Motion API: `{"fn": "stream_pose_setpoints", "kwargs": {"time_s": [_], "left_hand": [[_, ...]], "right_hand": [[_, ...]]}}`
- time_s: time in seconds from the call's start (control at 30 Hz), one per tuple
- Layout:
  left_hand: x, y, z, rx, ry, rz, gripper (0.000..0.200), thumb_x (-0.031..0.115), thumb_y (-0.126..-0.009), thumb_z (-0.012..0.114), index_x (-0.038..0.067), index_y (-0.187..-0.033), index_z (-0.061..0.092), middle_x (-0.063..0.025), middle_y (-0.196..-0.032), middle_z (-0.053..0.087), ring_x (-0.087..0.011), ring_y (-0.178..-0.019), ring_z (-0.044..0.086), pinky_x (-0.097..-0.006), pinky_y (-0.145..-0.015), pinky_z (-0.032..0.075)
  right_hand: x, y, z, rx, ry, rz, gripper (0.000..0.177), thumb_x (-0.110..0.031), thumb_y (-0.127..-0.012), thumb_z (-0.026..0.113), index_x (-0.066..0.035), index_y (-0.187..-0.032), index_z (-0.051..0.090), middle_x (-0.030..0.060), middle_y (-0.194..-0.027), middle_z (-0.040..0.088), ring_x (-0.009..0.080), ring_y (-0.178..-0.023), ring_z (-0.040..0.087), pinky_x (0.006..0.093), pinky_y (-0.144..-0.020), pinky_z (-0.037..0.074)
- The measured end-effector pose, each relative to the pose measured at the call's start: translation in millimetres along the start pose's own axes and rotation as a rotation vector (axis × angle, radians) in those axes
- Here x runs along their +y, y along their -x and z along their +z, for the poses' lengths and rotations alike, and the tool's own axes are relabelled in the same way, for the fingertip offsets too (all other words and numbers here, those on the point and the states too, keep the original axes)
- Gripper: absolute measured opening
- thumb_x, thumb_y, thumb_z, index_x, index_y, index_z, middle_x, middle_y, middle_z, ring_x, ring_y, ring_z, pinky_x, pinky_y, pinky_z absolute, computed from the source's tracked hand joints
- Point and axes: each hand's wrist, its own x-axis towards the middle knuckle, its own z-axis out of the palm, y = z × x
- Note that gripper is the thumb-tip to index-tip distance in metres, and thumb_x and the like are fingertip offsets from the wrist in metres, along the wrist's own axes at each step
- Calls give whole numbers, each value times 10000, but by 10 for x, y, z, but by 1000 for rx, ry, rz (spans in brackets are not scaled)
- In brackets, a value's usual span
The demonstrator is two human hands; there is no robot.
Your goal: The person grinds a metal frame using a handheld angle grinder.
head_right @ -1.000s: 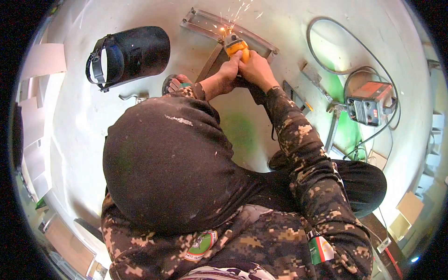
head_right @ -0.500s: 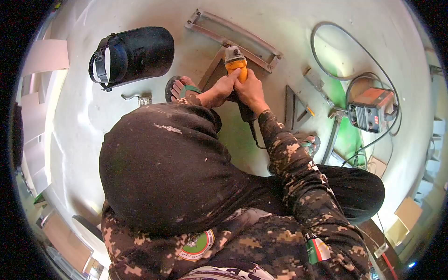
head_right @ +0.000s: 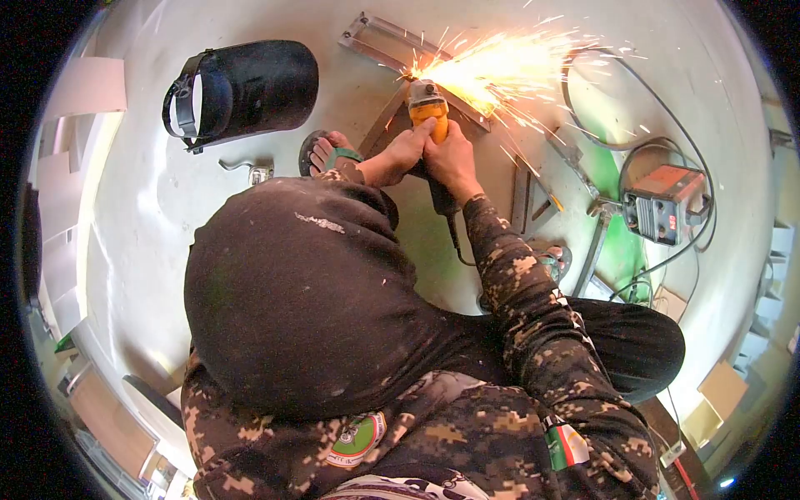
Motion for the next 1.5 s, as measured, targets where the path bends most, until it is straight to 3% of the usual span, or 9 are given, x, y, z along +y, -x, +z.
{"fn": "stream_pose_setpoints", "kwargs": {"time_s": [0.07,0.57,0.7,0.77,0.9,0.97,1.27,1.37,1.5], "left_hand": [[-3,-36,-20,-35,31,-41,614,533,-1013,444,-5,-1285,562,-121,-1104,661,-201,-937,652,-336,-827,519],[-196,-332,-191,74,-230,2,689,586,-999,430,-47,-1227,581,-141,-1053,665,-215,-870,661,-344,-768,537],[-166,-290,-187,48,-149,36,681,586,-1000,423,-37,-1223,582,-144,-1043,664,-218,-851,663,-349,-744,546],[-58,-206,-166,75,-182,4,851,622,-992,362,-165,-1244,567,-328,-1280,591,-374,-1276,541,-376,-1059,389],[-32,-188,-157,84,-220,22,852,626,-992,358,-159,-1248,567,-329,-1291,584,-380,-1276,539,-376,-1054,393],[-40,-262,-210,55,-205,-56,643,581,-1000,423,15,-1255,588,-146,-1035,666,-223,-838,673,-345,-709,550],[7,-154,-141,70,-142,-43,635,573,-1004,422,13,-1249,592,-142,-1055,671,-228,-875,678,-355,-759,543],[-243,-459,-257,62,-135,-24,659,579,-1000,424,-10,-1244,589,-153,-1048,669,-234,-854,681,-353,-723,551],[76,-91,-151,55,-177,-12,680,586,-996,423,-28,-1239,586,-163,-1038,667,-239,-836,682,-356,-712,554]], "right_hand": [[-41,1,-21,-9,5,4,529,-466,-891,642,0,-1136,590,264,-1012,699,409,-981,684,450,-825,539],[-117,4,100,30,63,38,556,-519,-885,641,10,-1053,603,254,-971,701,398,-946,689,453,-792,531],[-175,-27,87,-15,47,-1,550,-507,-900,627,24,-1045,606,248,-970,705,385,-939,692,441,-788,533],[-180,-9,93,-11,55,13,552,-506,-901,627,25,-1051,608,247,-973,706,380,-940,694,435,-788,534],[-269,-10,52,-24,83,26,562,-507,-893,636,25,-1074,611,241,-995,708,370,-952,696,425,-796,533],[-262,17,54,-26,71,40,561,-507,-891,638,24,-1072,613,239,-997,709,369,-953,696,424,-797,534],[-249,12,40,-25,79,36,555,-508,-894,631,24,-1050,614,243,-963,708,376,-939,697,441,-782,536],[-223,7,73,-28,52,49,557,-508,-896,627,26,-1053,612,240,-961,710,377,-932,698,441,-781,536],[-231,-27,67,-24,48,40,564,-512,-893,629,25,-1066,611,239,-971,709,372,-938,698,436,-785,536]]}}
